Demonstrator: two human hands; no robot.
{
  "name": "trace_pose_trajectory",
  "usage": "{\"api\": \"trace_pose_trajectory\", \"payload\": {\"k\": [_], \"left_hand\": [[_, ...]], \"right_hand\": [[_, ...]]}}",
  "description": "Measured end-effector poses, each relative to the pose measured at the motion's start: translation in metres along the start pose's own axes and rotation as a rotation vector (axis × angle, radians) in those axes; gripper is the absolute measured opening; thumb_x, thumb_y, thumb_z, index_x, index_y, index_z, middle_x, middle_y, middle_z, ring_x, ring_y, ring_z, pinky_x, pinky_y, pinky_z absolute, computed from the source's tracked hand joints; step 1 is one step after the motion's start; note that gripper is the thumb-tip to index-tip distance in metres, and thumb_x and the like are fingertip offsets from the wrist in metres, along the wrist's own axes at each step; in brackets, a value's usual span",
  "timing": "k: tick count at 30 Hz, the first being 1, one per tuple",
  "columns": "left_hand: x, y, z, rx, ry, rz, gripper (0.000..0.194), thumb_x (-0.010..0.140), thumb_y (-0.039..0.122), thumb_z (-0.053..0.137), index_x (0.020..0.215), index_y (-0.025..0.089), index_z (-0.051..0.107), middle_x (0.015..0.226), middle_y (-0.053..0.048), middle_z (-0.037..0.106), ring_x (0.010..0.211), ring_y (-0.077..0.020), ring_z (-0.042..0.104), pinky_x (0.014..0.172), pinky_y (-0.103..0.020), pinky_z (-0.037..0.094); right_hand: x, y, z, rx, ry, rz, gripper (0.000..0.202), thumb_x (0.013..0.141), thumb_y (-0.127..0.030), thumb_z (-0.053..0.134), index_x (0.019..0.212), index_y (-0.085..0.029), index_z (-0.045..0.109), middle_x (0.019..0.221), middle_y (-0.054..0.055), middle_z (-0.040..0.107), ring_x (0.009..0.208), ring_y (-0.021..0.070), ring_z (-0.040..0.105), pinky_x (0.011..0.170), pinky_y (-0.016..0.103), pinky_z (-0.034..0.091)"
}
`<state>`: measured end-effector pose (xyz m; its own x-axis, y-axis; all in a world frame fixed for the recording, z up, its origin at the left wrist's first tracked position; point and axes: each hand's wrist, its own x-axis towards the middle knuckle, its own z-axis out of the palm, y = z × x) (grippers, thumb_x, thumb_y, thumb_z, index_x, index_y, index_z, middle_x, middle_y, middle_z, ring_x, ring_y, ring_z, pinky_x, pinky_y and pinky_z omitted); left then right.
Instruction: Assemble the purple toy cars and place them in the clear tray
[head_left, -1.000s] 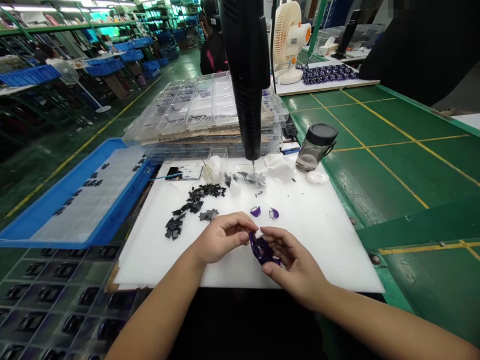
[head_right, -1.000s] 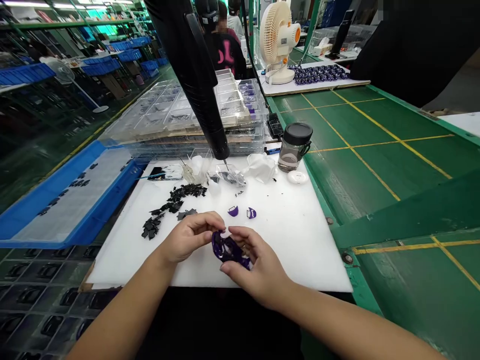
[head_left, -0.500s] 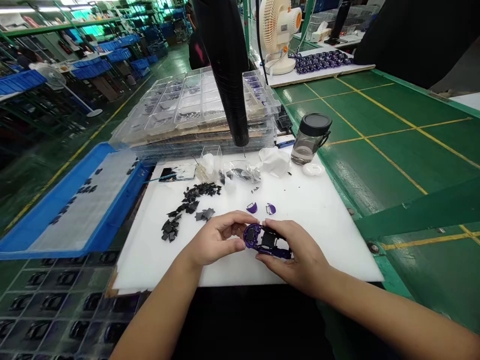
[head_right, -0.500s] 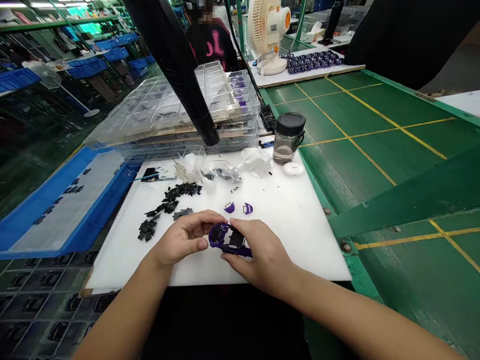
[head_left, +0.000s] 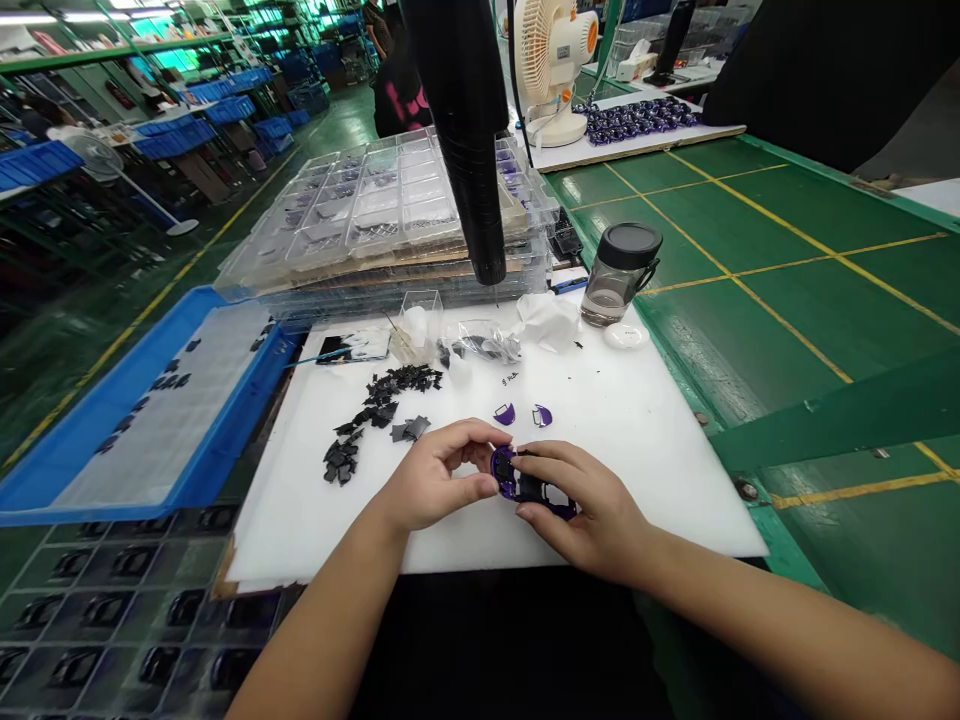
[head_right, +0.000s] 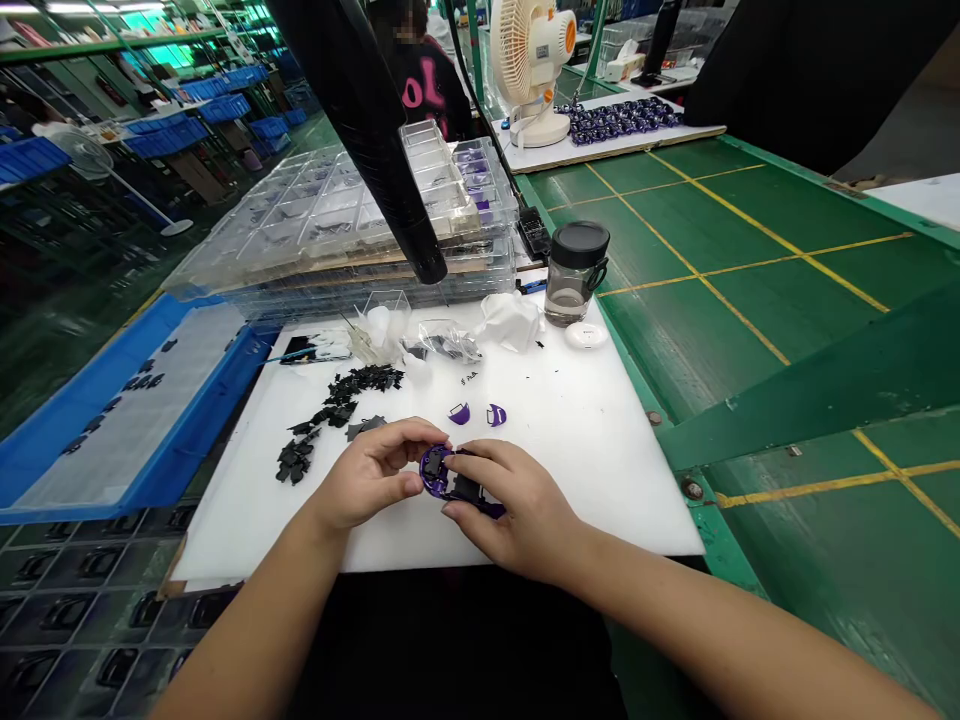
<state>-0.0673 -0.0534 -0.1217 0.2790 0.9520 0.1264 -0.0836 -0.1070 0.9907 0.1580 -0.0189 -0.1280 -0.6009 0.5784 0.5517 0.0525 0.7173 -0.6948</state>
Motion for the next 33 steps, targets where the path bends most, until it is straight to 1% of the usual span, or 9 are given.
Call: {"api": "trace_pose_trajectory", "payload": {"k": [3, 5, 9, 13, 18, 21, 26, 30, 33], "left_hand": [[0.0, 0.0, 0.0, 0.059, 0.021, 0.0, 0.042, 0.087, 0.041, 0.079, 0.118, 0.017, 0.066, 0.108, -0.011, 0.059, 0.096, -0.0234, 0.057, 0.085, -0.03, 0.047], [0.0, 0.0, 0.0, 0.094, 0.038, 0.021, 0.037, 0.09, 0.042, 0.075, 0.116, 0.017, 0.067, 0.105, -0.01, 0.061, 0.093, -0.0219, 0.058, 0.084, -0.029, 0.048], [-0.001, 0.002, 0.001, 0.14, 0.085, 0.037, 0.023, 0.099, 0.035, 0.063, 0.112, 0.017, 0.069, 0.096, -0.008, 0.064, 0.084, -0.0179, 0.06, 0.076, -0.025, 0.049], [-0.001, 0.004, 0.003, 0.143, 0.106, 0.048, 0.018, 0.1, 0.029, 0.058, 0.108, 0.016, 0.07, 0.093, -0.007, 0.065, 0.078, -0.0167, 0.06, 0.072, -0.025, 0.05], [-0.001, 0.005, 0.003, 0.135, 0.116, 0.043, 0.018, 0.098, 0.024, 0.06, 0.111, 0.016, 0.069, 0.099, -0.009, 0.064, 0.08, -0.0183, 0.061, 0.074, -0.028, 0.052], [-0.001, 0.004, 0.003, 0.156, 0.135, 0.102, 0.021, 0.097, 0.022, 0.06, 0.116, 0.018, 0.067, 0.105, -0.01, 0.061, 0.088, -0.0208, 0.061, 0.077, -0.03, 0.052], [0.0, 0.006, 0.003, 0.238, 0.128, 0.187, 0.026, 0.097, 0.021, 0.057, 0.121, 0.021, 0.067, 0.118, -0.011, 0.056, 0.104, -0.0246, 0.057, 0.085, -0.032, 0.05], [0.0, 0.006, 0.004, 0.247, 0.099, 0.172, 0.027, 0.097, 0.022, 0.058, 0.122, 0.021, 0.067, 0.12, -0.011, 0.055, 0.1, -0.0231, 0.058, 0.083, -0.031, 0.049], [0.001, 0.004, 0.004, 0.203, 0.105, 0.15, 0.024, 0.096, 0.024, 0.061, 0.119, 0.023, 0.069, 0.118, -0.011, 0.056, 0.106, -0.0254, 0.056, 0.083, -0.031, 0.049]], "right_hand": [[0.0, 0.0, 0.0, 0.158, -0.05, 0.1, 0.038, 0.086, -0.017, 0.065, 0.124, -0.02, 0.059, 0.117, 0.011, 0.062, 0.109, 0.0194, 0.06, 0.094, 0.032, 0.049], [-0.001, 0.001, 0.001, 0.345, -0.082, 0.269, 0.032, 0.09, -0.022, 0.062, 0.122, -0.022, 0.061, 0.114, 0.009, 0.064, 0.106, 0.0187, 0.061, 0.092, 0.033, 0.049], [-0.002, 0.003, 0.006, 0.883, -0.094, 0.695, 0.025, 0.095, -0.039, 0.057, 0.111, -0.023, 0.068, 0.103, 0.008, 0.067, 0.085, 0.0156, 0.063, 0.073, 0.028, 0.051], [0.001, 0.0, 0.009, 1.254, -0.051, 0.885, 0.034, 0.092, -0.044, 0.06, 0.109, -0.016, 0.07, 0.105, 0.012, 0.068, 0.082, 0.0152, 0.063, 0.067, 0.024, 0.048], [0.004, -0.005, 0.009, 1.41, -0.003, 1.022, 0.033, 0.09, -0.042, 0.063, 0.1, -0.012, 0.073, 0.101, 0.014, 0.069, 0.079, 0.0155, 0.063, 0.065, 0.022, 0.047], [0.006, -0.007, 0.01, 1.478, 0.032, 1.098, 0.034, 0.089, -0.044, 0.064, 0.094, -0.011, 0.073, 0.099, 0.014, 0.069, 0.077, 0.0153, 0.062, 0.064, 0.022, 0.047], [0.009, -0.005, 0.014, 1.543, 0.096, 1.186, 0.033, 0.087, -0.043, 0.066, 0.097, -0.012, 0.073, 0.095, 0.012, 0.069, 0.075, 0.0155, 0.063, 0.061, 0.022, 0.047], [0.009, -0.003, 0.015, 1.565, 0.103, 1.215, 0.032, 0.087, -0.043, 0.066, 0.1, -0.014, 0.071, 0.093, 0.011, 0.07, 0.073, 0.0152, 0.063, 0.059, 0.021, 0.048], [0.009, -0.004, 0.016, 1.567, 0.092, 1.229, 0.034, 0.089, -0.044, 0.064, 0.101, -0.014, 0.07, 0.092, 0.012, 0.07, 0.072, 0.0146, 0.063, 0.059, 0.02, 0.048]]}}
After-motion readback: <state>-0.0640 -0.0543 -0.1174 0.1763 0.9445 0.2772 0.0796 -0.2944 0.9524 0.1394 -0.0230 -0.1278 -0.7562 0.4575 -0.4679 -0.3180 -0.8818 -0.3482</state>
